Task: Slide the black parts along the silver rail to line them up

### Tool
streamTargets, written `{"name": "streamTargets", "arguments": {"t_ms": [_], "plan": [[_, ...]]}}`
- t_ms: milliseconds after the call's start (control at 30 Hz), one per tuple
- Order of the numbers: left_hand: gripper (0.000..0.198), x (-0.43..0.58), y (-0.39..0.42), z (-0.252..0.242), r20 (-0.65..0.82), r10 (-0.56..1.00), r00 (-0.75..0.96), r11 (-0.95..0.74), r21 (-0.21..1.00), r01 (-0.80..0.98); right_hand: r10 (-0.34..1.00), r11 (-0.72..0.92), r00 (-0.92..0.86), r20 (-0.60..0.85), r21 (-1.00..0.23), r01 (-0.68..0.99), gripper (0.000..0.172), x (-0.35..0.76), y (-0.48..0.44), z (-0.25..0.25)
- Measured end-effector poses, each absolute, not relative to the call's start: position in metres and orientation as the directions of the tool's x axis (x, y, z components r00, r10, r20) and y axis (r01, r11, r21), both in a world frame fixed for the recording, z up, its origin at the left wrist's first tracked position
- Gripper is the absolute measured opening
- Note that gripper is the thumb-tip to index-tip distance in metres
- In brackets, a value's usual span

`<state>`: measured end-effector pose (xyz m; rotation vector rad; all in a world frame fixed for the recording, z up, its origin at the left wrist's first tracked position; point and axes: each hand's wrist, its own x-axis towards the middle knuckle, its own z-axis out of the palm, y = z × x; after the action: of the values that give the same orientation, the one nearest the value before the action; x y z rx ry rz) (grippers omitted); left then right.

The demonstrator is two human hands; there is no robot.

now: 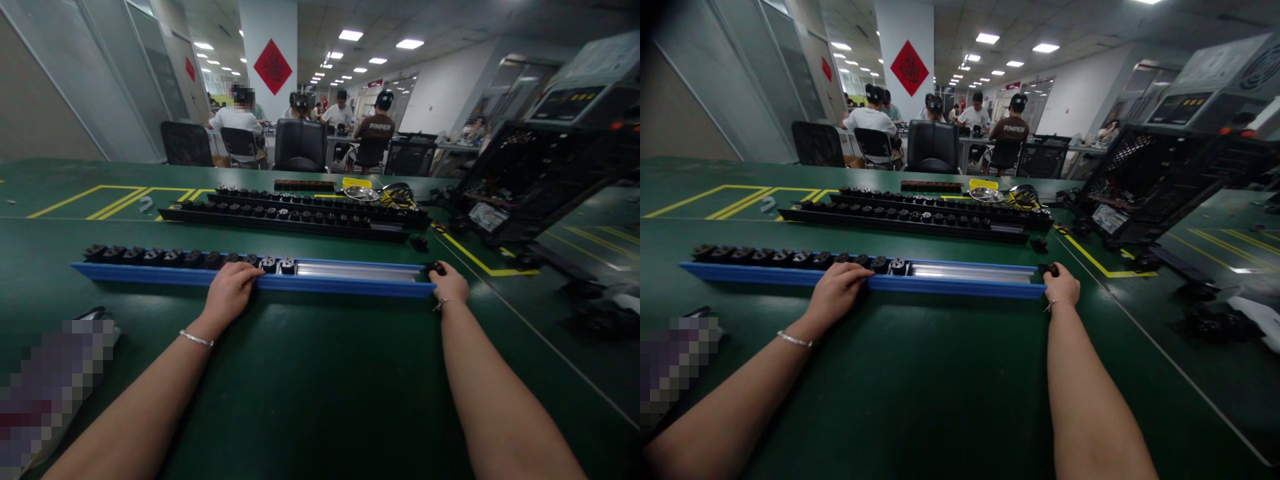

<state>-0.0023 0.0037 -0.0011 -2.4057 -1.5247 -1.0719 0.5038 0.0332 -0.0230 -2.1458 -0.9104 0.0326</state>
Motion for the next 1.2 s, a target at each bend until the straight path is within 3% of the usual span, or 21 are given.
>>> {"name": "streamTargets", "arguments": {"t_ms": [133,333,533,633,700,767,900,967,1133,1200], "plan": [[0.026,-0.002,0.004,-0.002,0.607,0.755,0.248,-0.498,0.286,0.819,0.610,-0.406,0.724,0.321,-0.658,0.634,0.030,0.511,0.050,-0.027],[0.026,-0.001,0.003,-0.001,0.613,0.749,0.250,-0.501,0.277,0.820,0.651,-0.409,0.704,0.285,-0.649,0.641,0.043,0.514,0.051,-0.023],[0.025,0.001,0.003,0.001,0.607,0.756,0.245,-0.504,0.301,0.809,0.644,-0.275,0.690,0.331,-0.741,0.612,0.030,0.505,0.026,-0.006],[0.026,0.001,0.003,0.001,0.596,0.767,0.240,-0.495,0.310,0.812,0.633,-0.151,0.589,0.502,-0.667,0.730,0.025,0.476,0.015,0.018],[0.025,0.001,0.003,0.000,0.595,0.767,0.241,-0.496,0.311,0.811,0.613,-0.001,0.397,0.683,-0.503,0.865,0.026,0.443,0.011,0.034],[0.025,0.001,0.003,0.000,0.598,0.765,0.241,-0.499,0.311,0.809,0.644,0.138,0.237,0.727,-0.415,0.899,0.027,0.400,0.008,0.044],[0.026,0.001,0.003,-0.001,0.597,0.766,0.238,-0.499,0.320,0.806,0.765,0.437,-0.112,0.634,-0.384,0.813,0.025,0.308,0.006,0.039],[0.027,0.001,0.003,-0.001,0.598,0.766,0.238,-0.498,0.315,0.808,0.799,0.492,-0.212,0.563,-0.407,0.770,0.030,0.267,0.008,0.032],[0.027,0.001,0.004,0.000,0.607,0.756,0.245,-0.500,0.293,0.815,0.918,0.300,-0.089,0.386,-0.529,0.794,0.047,0.199,0.013,0.028],[0.027,0.002,0.004,0.000,0.604,0.759,0.243,-0.496,0.296,0.816,0.935,0.227,-0.029,0.354,-0.535,0.814,0.043,0.187,0.013,0.028]]}}
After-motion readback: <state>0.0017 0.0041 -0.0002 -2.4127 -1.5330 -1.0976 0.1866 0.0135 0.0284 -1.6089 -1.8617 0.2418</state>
